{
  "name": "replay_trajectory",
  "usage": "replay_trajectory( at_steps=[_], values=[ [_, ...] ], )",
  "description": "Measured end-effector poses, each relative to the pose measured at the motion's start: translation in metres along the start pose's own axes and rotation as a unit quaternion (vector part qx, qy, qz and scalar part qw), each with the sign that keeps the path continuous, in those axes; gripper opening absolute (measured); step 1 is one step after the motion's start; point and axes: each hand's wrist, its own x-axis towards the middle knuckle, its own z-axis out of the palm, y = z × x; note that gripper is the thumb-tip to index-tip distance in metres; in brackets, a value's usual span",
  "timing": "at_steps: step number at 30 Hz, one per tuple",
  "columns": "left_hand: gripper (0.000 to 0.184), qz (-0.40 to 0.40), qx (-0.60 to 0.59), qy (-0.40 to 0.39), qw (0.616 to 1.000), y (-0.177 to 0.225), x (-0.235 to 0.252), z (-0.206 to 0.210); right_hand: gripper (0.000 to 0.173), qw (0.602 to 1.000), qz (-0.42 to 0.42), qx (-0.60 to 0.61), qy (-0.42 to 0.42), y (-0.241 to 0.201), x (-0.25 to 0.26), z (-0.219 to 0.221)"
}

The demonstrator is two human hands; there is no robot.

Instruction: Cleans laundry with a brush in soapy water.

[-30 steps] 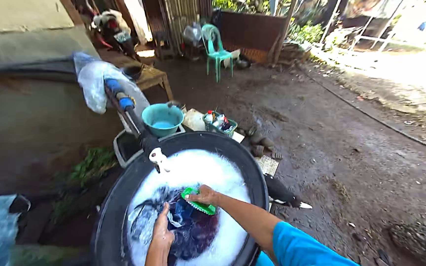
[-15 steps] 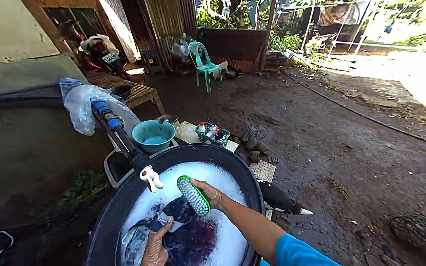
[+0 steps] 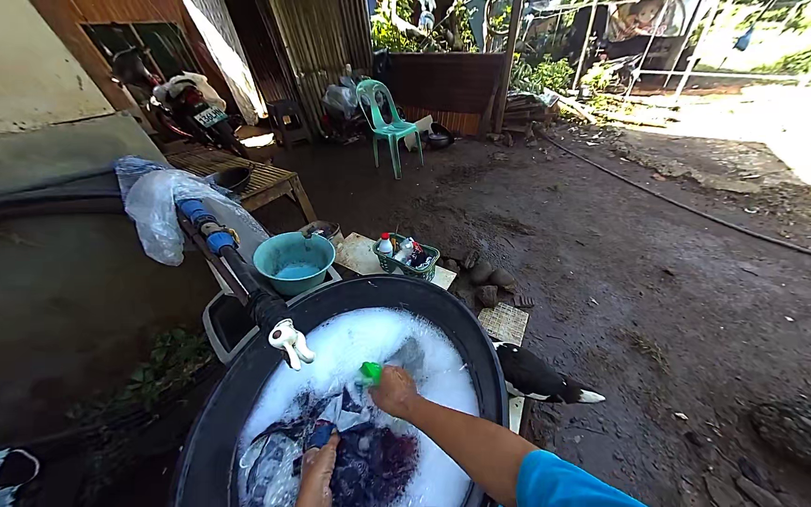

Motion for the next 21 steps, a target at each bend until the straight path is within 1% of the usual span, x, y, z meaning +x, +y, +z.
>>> replay_trajectory(
  at_steps=[2, 4, 6, 8, 10, 11, 13, 15, 16, 17, 18, 19, 20, 21],
  values=[
    [0.059, -0.016, -0.036, -0.016, 0.999, 0.0, -0.001, -0.002, 0.048, 0.998, -0.019, 0.05, 0.022, 0.0, 0.004, -0.013],
    [0.055, -0.014, -0.093, -0.046, 0.994, 0.007, -0.005, -0.003, 0.046, 0.981, -0.032, 0.193, 0.012, 0.006, 0.009, -0.025],
    [0.053, 0.006, -0.154, -0.114, 0.981, 0.018, -0.017, -0.006, 0.038, 0.932, -0.059, 0.356, -0.032, 0.006, 0.001, -0.033],
    [0.051, 0.039, -0.224, -0.161, 0.96, 0.03, -0.035, -0.014, 0.039, 0.872, -0.099, 0.475, -0.069, 0.0, -0.017, -0.039],
    [0.049, 0.081, -0.314, -0.177, 0.929, 0.039, -0.054, -0.026, 0.035, 0.826, -0.145, 0.537, -0.092, -0.005, -0.037, -0.035],
    [0.05, 0.109, -0.358, -0.179, 0.91, 0.043, -0.061, -0.032, 0.035, 0.814, -0.162, 0.548, -0.108, -0.006, -0.045, -0.03],
    [0.053, 0.174, -0.425, -0.184, 0.869, 0.051, -0.074, -0.045, 0.032, 0.817, -0.186, 0.522, -0.159, -0.002, -0.051, -0.013],
    [0.056, 0.25, -0.476, -0.186, 0.822, 0.059, -0.083, -0.055, 0.025, 0.836, -0.206, 0.467, -0.203, 0.002, -0.049, 0.002],
    [0.054, 0.293, -0.493, -0.185, 0.798, 0.063, -0.089, -0.061, 0.024, 0.843, -0.206, 0.448, -0.216, 0.002, -0.048, 0.007],
    [0.046, 0.343, -0.499, -0.186, 0.774, 0.065, -0.093, -0.067, 0.022, 0.854, -0.195, 0.431, -0.214, 0.0, -0.047, 0.009],
    [0.033, 0.382, -0.495, -0.197, 0.755, 0.066, -0.095, -0.073, 0.022, 0.866, -0.177, 0.419, -0.205, -0.002, -0.045, 0.01],
    [0.019, 0.401, -0.474, -0.213, 0.754, 0.067, -0.097, -0.079, 0.024, 0.868, -0.17, 0.426, -0.19, -0.002, -0.043, 0.008],
    [0.015, 0.407, -0.441, -0.221, 0.769, 0.066, -0.099, -0.085, 0.026, 0.857, -0.178, 0.455, -0.164, -0.001, -0.042, 0.003],
    [0.013, 0.397, -0.414, -0.204, 0.793, 0.064, -0.102, -0.089, 0.027, 0.833, -0.196, 0.499, -0.135, 0.001, -0.041, -0.005]
  ],
)
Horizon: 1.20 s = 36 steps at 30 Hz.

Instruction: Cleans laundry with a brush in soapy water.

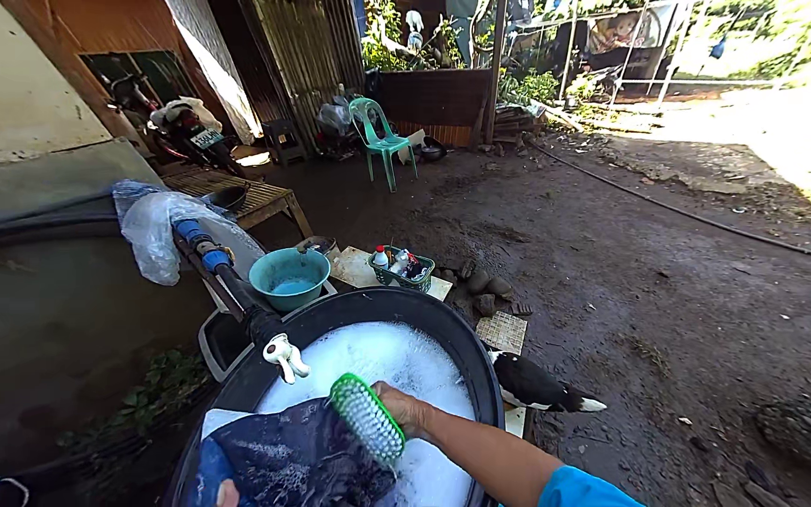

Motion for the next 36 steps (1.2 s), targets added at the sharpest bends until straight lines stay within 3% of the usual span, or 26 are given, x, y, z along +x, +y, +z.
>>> replay_trajectory(
  at_steps=[3, 5, 9, 10, 11, 13, 15, 16, 17, 19, 21, 22, 23, 25, 27, 32, 34, 36],
  values=[
    [0.035, -0.092, 0.165, 0.054, 0.981, 0.012, -0.006, -0.006, 0.03, 0.983, -0.114, 0.131, 0.053, -0.013, -0.002, -0.027],
    [0.042, -0.143, 0.255, 0.041, 0.955, 0.016, -0.008, -0.015, 0.02, 0.973, -0.16, 0.163, 0.045, -0.015, -0.001, -0.045],
    [0.065, -0.175, 0.38, 0.03, 0.908, 0.012, -0.002, -0.022, 0.018, 0.97, -0.186, 0.141, 0.064, -0.024, -0.007, -0.052],
    [0.062, -0.181, 0.391, 0.036, 0.902, 0.016, -0.002, -0.016, 0.015, 0.972, -0.179, 0.137, 0.069, -0.025, -0.009, -0.053],
    [0.051, -0.185, 0.378, 0.04, 0.906, 0.022, -0.001, -0.009, 0.024, 0.974, -0.168, 0.134, 0.069, -0.023, -0.01, -0.056],
    [0.026, -0.147, 0.257, 0.052, 0.954, 0.031, -0.001, -0.006, 0.036, 0.977, -0.165, 0.129, 0.032, -0.014, -0.011, -0.063],
    [0.03, -0.065, 0.093, 0.05, 0.992, 0.024, 0.006, -0.019, 0.042, 0.974, -0.178, 0.14, 0.013, -0.01, -0.007, -0.065],
    [0.033, -0.053, 0.037, 0.088, 0.994, 0.012, 0.01, -0.023, 0.037, 0.974, -0.179, 0.134, 0.022, -0.009, -0.006, -0.065],
    [0.03, -0.083, 0.038, 0.132, 0.987, -0.003, 0.01, -0.027, 0.03, 0.977, -0.176, 0.119, 0.031, -0.008, -0.005, -0.064],
    [0.035, -0.258, 0.204, 0.168, 0.93, -0.038, 0.0, -0.034, 0.012, 0.987, -0.134, 0.058, 0.068, -0.008, 0.001, -0.061],
    [0.048, -0.423, 0.333, 0.106, 0.836, -0.065, -0.006, -0.034, 0.018, 0.984, -0.011, -0.055, 0.168, -0.015, 0.008, -0.05],
    [0.05, -0.455, 0.353, 0.078, 0.814, -0.071, -0.009, -0.031, 0.014, 0.968, 0.054, -0.127, 0.208, -0.016, 0.011, -0.046],
    [0.043, -0.446, 0.369, 0.062, 0.813, -0.071, -0.01, -0.026, 0.01, 0.952, 0.099, -0.177, 0.228, -0.016, 0.013, -0.045],
    [0.026, -0.359, 0.382, 0.068, 0.849, -0.052, -0.005, -0.016, 0.011, 0.951, 0.088, -0.186, 0.231, -0.017, 0.013, -0.05],
    [0.01, -0.246, 0.372, 0.086, 0.891, -0.021, 0.004, -0.006, 0.019, 0.97, 0.013, -0.123, 0.21, -0.028, 0.003, -0.052],
    [0.017, -0.012, 0.328, 0.097, 0.94, 0.051, 0.009, 0.013, 0.03, 0.973, -0.192, 0.005, 0.13, -0.072, -0.024, -0.044],
    [0.017, 0.024, 0.326, 0.097, 0.94, 0.056, 0.009, 0.012, 0.029, 0.963, -0.238, 0.011, 0.129, -0.088, -0.025, -0.042],
    [0.013, -0.01, 0.348, 0.125, 0.929, 0.042, 0.009, 0.002, 0.026, 0.96, -0.25, -0.039, 0.12, -0.094, -0.017, -0.047]
  ],
)
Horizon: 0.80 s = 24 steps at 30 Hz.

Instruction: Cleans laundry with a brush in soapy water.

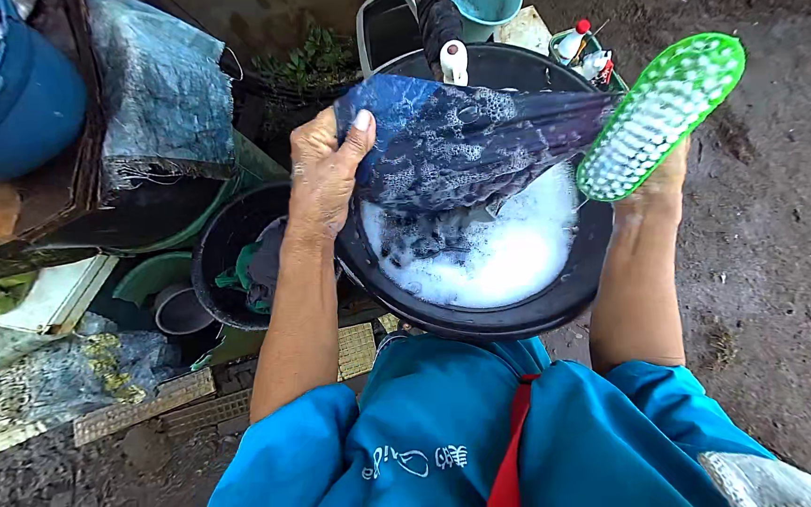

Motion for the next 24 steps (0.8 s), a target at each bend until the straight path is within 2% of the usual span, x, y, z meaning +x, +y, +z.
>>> replay_trajectory(
  at_steps=[2, 4, 7, 10, 12, 14, 15, 17, 20, 22, 24],
  values=[
    [0.022, -0.099, 0.039, 0.011, 0.994, -0.032, -0.001, 0.007, 0.023, 0.993, 0.057, -0.105, 0.021, 0.013, 0.012, 0.002],
    [0.029, -0.213, 0.084, 0.003, 0.973, -0.067, -0.007, 0.012, 0.011, 0.95, 0.162, -0.264, 0.022, 0.036, 0.014, 0.005],
    [0.034, -0.336, 0.136, 0.02, 0.932, -0.101, -0.018, 0.017, 0.035, 0.9, 0.266, -0.343, -0.038, 0.066, -0.001, 0.027],
    [0.044, -0.371, 0.133, 0.07, 0.916, -0.106, -0.022, 0.024, 0.04, 0.901, 0.263, -0.323, -0.122, 0.074, -0.025, 0.079],
    [0.039, -0.362, 0.073, 0.119, 0.922, -0.096, -0.022, 0.035, 0.042, 0.906, 0.21, -0.325, -0.171, 0.082, -0.046, 0.121],
    [0.032, -0.337, -0.013, 0.163, 0.927, -0.078, -0.018, 0.044, 0.046, 0.893, 0.165, -0.365, -0.207, 0.104, -0.06, 0.144],
    [0.033, -0.329, -0.058, 0.185, 0.924, -0.066, -0.015, 0.042, 0.051, 0.875, 0.168, -0.399, -0.215, 0.121, -0.06, 0.139],
    [0.017, -0.293, -0.118, 0.21, 0.925, -0.035, -0.01, 0.034, 0.063, 0.827, 0.233, -0.472, -0.197, 0.147, -0.043, 0.103],
    [0.017, -0.214, -0.22, 0.167, 0.937, -0.003, -0.01, 0.021, 0.068, 0.78, 0.275, -0.548, -0.125, 0.155, -0.013, 0.037],
    [0.015, -0.182, -0.257, 0.097, 0.944, -0.019, -0.01, 0.016, 0.069, 0.759, 0.292, -0.574, -0.091, 0.144, 0.002, 0.003],
    [0.028, -0.266, -0.133, 0.03, 0.954, -0.063, -0.02, 0.023, 0.069, 0.763, 0.297, -0.568, -0.085, 0.13, 0.011, -0.019]
  ],
)
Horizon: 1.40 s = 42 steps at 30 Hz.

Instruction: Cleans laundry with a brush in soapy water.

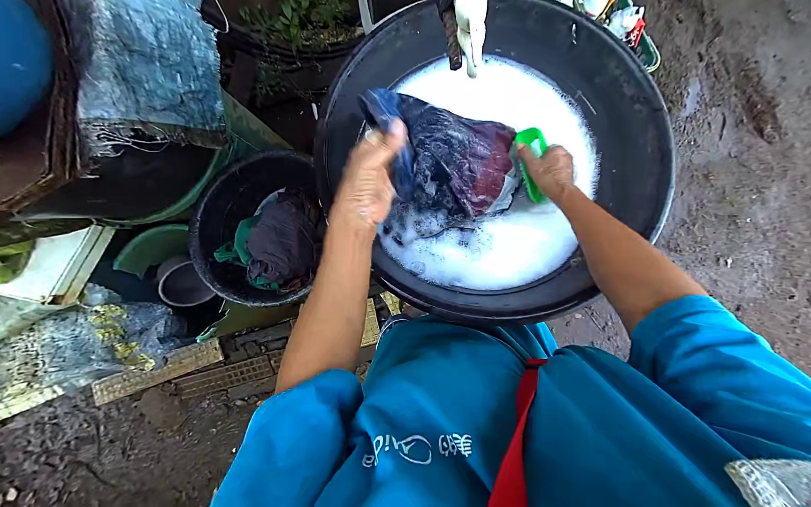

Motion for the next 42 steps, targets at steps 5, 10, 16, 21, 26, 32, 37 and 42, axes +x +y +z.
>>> replay_trajectory(
  at_steps=[5, 10, 16, 21, 26, 32, 37, 42],
  values=[
    [0.033, -0.107, 0.169, -0.033, 0.979, -0.022, 0.016, 0.016, 0.047, 0.95, -0.137, 0.197, -0.2, -0.018, -0.05, -0.027],
    [0.017, 0.106, -0.061, -0.102, 0.987, 0.064, -0.002, 0.036, 0.079, 0.92, -0.22, 0.111, -0.304, -0.033, -0.079, 0.008],
    [0.026, 0.257, -0.053, -0.148, 0.954, 0.115, -0.023, 0.019, 0.018, 0.863, -0.302, 0.349, -0.206, -0.034, -0.074, -0.038],
    [0.016, 0.301, -0.036, -0.111, 0.946, 0.098, -0.007, -0.024, 0.019, 0.777, -0.427, 0.459, -0.063, -0.034, -0.065, -0.098],
    [0.023, -0.109, 0.242, -0.055, 0.962, -0.023, 0.007, -0.017, 0.019, 0.932, -0.171, 0.317, -0.034, -0.033, -0.05, -0.065],
    [0.032, -0.083, 0.085, 0.068, 0.991, -0.031, 0.003, 0.002, 0.035, 0.936, -0.186, 0.285, -0.087, -0.098, -0.086, 0.023],
    [0.03, 0.05, -0.085, 0.086, 0.991, 0.031, -0.023, 0.019, 0.058, 0.981, -0.155, 0.076, -0.084, -0.084, -0.049, 0.078],
    [0.022, 0.166, -0.112, -0.079, 0.976, 0.057, -0.034, -0.005, 0.066, 0.999, -0.028, 0.027, -0.031, -0.023, 0.006, 0.019]
  ],
)
